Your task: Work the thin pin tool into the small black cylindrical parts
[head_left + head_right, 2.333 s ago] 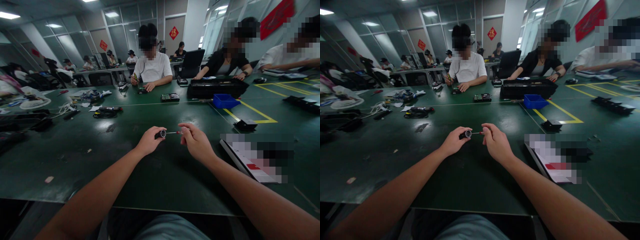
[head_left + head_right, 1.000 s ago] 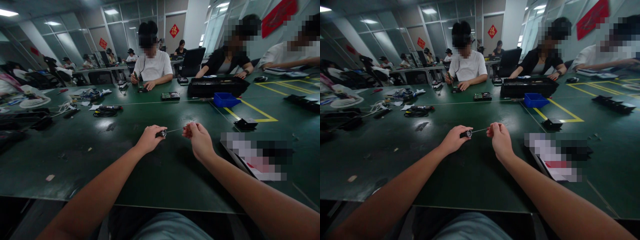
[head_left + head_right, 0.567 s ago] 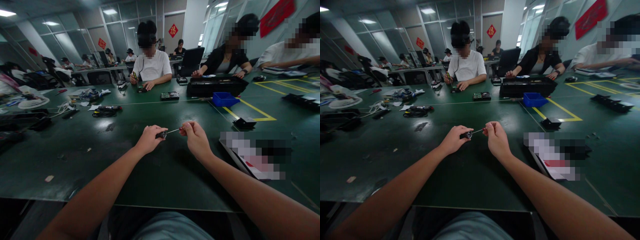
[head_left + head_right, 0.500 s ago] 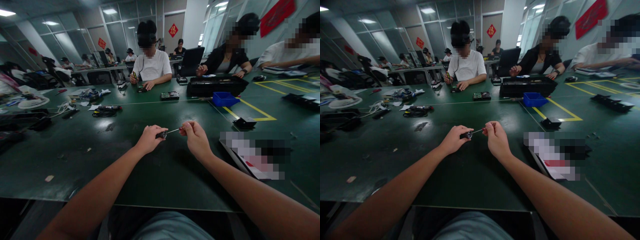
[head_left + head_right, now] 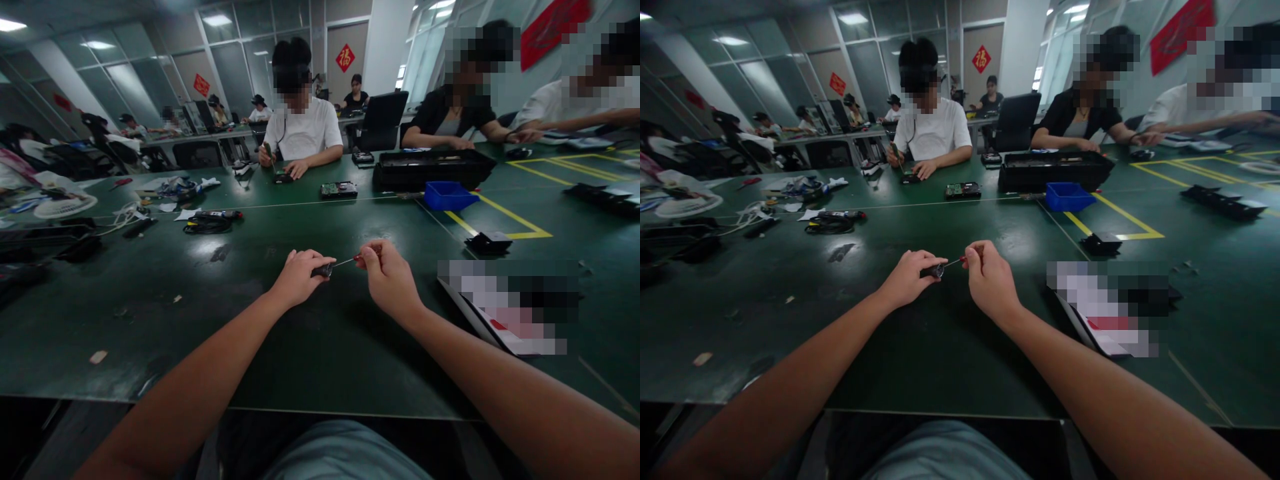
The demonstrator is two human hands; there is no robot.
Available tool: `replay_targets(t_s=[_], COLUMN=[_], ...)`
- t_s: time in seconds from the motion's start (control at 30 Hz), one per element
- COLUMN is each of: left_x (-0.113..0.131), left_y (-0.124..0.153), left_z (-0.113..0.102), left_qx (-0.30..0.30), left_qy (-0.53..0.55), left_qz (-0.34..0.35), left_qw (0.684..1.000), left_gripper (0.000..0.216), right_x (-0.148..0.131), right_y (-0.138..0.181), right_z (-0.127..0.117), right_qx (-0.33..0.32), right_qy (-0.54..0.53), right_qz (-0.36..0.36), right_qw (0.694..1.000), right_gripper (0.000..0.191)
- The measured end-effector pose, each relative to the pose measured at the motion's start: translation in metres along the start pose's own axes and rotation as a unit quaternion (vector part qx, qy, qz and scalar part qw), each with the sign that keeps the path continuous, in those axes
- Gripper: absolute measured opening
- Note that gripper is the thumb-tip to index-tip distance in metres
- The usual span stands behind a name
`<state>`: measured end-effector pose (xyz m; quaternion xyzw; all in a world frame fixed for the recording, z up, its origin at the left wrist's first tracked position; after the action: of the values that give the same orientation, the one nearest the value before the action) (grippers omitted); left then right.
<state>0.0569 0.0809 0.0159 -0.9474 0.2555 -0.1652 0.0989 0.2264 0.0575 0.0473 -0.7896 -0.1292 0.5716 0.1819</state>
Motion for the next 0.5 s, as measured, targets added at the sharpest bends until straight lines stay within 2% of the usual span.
replay_targets(t_s=[0.23, 0.5], left_x=[-0.0037, -0.0042], left_y=[-0.0028, -0.0004], left_z=[-0.0002, -0.0081], left_qx=[-0.003, 0.016], left_qy=[0.004, 0.071], left_qz=[-0.017, -0.038], left_qw=[1.0, 0.997], left_gripper=[0.04, 0.03], right_x=[-0.0009, -0.0045], right_y=[-0.0019, -0.0016], right_z=[-0.0047, -0.0081], right_qx=[0.015, 0.015], right_qy=[0.019, 0.008], right_qz=[0.0, 0.005], right_qw=[1.0, 1.0], right_gripper=[0.015, 0.015])
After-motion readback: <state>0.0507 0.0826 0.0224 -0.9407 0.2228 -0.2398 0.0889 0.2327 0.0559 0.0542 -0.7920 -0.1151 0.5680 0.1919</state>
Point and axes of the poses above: each hand's wrist, its own y-axis away from the middle knuckle, its own z-axis out of the palm, x = y × z, the point moved 9 cm from there along -y, towards the middle knuckle, and after that the axes turned 10 degrees about -y, right-handed, at the moved point
